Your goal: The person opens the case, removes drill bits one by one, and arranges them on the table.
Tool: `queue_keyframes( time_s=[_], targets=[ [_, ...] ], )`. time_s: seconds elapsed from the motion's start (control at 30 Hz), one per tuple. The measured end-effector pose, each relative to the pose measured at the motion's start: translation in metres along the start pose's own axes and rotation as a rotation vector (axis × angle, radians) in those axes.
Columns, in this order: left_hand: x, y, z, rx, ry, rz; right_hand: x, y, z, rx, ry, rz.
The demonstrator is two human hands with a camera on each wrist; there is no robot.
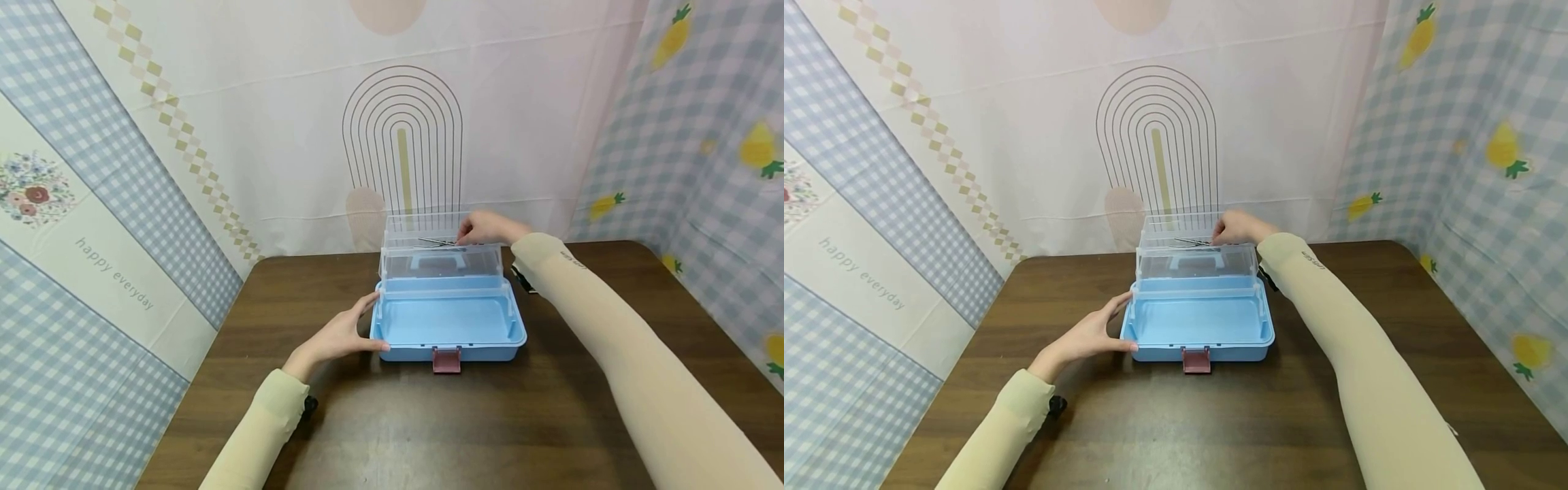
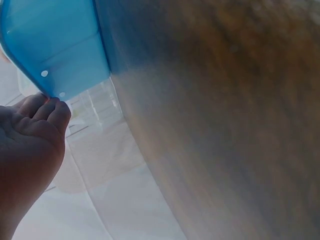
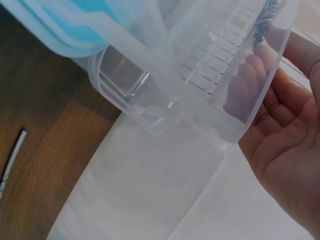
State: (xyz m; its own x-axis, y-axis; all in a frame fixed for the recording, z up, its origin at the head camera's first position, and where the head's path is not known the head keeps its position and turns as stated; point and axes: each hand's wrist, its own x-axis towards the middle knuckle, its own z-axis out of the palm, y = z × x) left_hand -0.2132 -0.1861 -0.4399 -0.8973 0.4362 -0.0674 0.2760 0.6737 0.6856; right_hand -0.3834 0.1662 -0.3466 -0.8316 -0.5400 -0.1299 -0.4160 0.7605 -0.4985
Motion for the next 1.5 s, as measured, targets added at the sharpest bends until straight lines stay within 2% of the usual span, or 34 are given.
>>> queue_keyframes(
  time_s=[0.27,0.5,1.0,1.27,1.5],
  targets=[
    [0.0,0.0,-0.002,0.008,-0.002,-0.006,0.002,-0.003,0.002,-0.062,0.004,-0.044],
    [0.0,0.0,-0.002,-0.003,-0.014,0.0,0.002,-0.006,0.004,-0.084,0.034,-0.044],
    [0.0,0.0,-0.001,0.002,-0.004,-0.007,0.001,0.005,0.003,-0.025,0.11,-0.058],
    [0.0,-0.001,0.001,0.008,-0.001,-0.011,0.0,0.01,0.006,0.063,0.119,-0.066],
    [0.0,0.001,-0.002,0.013,-0.008,-0.01,-0.003,0.005,0.001,0.144,0.165,-0.046]
  ],
)
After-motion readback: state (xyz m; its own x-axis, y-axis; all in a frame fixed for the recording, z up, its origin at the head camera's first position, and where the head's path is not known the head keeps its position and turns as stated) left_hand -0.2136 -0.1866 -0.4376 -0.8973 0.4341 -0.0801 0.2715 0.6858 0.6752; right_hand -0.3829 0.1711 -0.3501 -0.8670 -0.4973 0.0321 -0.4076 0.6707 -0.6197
